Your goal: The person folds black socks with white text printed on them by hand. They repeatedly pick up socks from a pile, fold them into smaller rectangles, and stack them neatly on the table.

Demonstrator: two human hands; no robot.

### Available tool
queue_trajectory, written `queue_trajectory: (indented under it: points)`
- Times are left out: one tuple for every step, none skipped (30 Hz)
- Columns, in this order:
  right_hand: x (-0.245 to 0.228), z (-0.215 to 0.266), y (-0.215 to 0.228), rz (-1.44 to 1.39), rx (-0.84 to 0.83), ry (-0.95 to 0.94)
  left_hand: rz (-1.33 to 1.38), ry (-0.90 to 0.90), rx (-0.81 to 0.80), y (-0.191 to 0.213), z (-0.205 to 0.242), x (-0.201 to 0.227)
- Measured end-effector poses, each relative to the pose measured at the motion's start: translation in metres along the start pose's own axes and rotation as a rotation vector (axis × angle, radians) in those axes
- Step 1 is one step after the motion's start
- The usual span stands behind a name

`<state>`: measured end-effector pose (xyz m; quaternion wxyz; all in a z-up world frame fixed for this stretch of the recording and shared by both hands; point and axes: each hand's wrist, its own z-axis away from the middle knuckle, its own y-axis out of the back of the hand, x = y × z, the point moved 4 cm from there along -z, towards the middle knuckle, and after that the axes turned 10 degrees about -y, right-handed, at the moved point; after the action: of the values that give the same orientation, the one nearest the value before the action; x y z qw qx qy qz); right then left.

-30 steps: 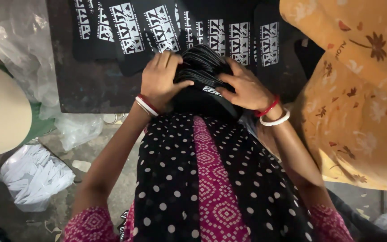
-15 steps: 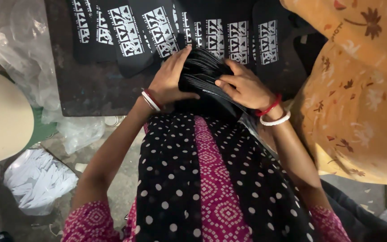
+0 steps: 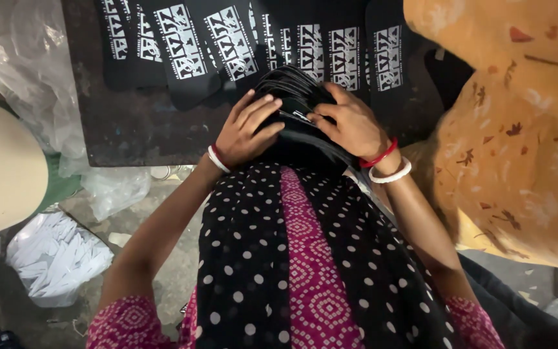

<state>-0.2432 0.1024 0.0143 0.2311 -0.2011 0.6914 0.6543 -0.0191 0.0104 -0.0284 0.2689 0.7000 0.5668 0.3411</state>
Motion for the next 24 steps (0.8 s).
queue_trajectory:
  points:
    - [-0.003,-0.001,0.001,-0.001,0.001,-0.001,0.000,-0.001,-0.001,-0.001,0.004,-0.001]
    - [-0.005,-0.002,0.002,-0.001,-0.004,-0.023,-0.016,-0.053,0.014,-0.001,0.007,0.001]
    - [-0.007,-0.003,0.004,-0.002,-0.009,-0.045,-0.033,-0.105,0.030,-0.001,0.011,0.003]
    - [-0.006,-0.004,0.003,-0.002,-0.008,-0.043,-0.034,-0.105,0.030,-0.002,0.013,0.004]
    - [-0.006,-0.004,0.003,-0.007,-0.002,-0.052,-0.043,-0.093,0.006,-0.004,0.015,0.005]
    - [-0.005,-0.004,0.002,-0.013,0.004,-0.060,-0.052,-0.080,-0.017,-0.005,0.018,0.005]
    - [-0.005,-0.005,0.003,-0.013,0.005,-0.059,-0.054,-0.080,-0.017,-0.002,0.012,0.006]
    - [-0.006,-0.004,0.003,-0.011,0.016,-0.049,-0.022,-0.041,-0.012,0.001,0.007,0.006]
    - [-0.007,-0.004,0.003,-0.008,0.027,-0.039,0.011,-0.001,-0.006,0.004,0.003,0.006]
    - [-0.007,-0.003,0.003,-0.009,0.026,-0.041,0.013,0.000,-0.007,0.004,0.000,0.007]
    - [-0.007,-0.002,0.002,0.003,0.032,-0.031,0.002,0.028,-0.002,0.004,-0.002,0.007]
    - [-0.007,-0.002,0.003,0.017,0.041,-0.019,-0.011,0.052,0.003,0.004,-0.005,0.005]
    - [-0.005,-0.002,0.002,0.017,0.043,-0.020,-0.010,0.050,0.003,0.001,0.000,0.004]
    - [-0.003,-0.001,0.001,0.026,0.042,-0.018,-0.024,0.033,-0.010,-0.003,0.005,0.004]
    - [-0.001,-0.001,0.000,0.035,0.041,-0.016,-0.037,0.016,-0.023,-0.007,0.009,0.003]
    - [0.000,-0.002,-0.001,0.034,0.040,-0.016,-0.037,0.018,-0.023,-0.012,0.018,0.001]
    - [0.002,-0.003,-0.003,0.029,0.024,-0.044,-0.037,-0.041,-0.055,-0.018,0.026,0.001]
    - [0.004,-0.004,-0.005,0.025,0.007,-0.073,-0.036,-0.098,-0.087,-0.025,0.035,0.001]
    - [0.006,-0.004,-0.006,0.025,0.005,-0.072,-0.036,-0.096,-0.087,-0.018,0.026,0.003]
    - [0.007,-0.004,-0.007,0.030,0.009,-0.081,0.054,-0.028,-0.087,-0.010,0.018,0.002]
    - [0.009,-0.005,-0.008,0.036,0.013,-0.089,0.143,0.039,-0.087,-0.003,0.010,0.001]
    - [0.008,-0.005,-0.007,0.035,0.014,-0.091,0.145,0.038,-0.089,0.004,-0.001,0.001]
    - [0.007,-0.005,-0.006,0.038,0.016,-0.087,0.158,0.094,-0.031,0.012,-0.011,-0.001]
    - [0.006,-0.005,-0.004,0.040,0.020,-0.084,0.173,0.148,0.025,0.021,-0.022,-0.003]
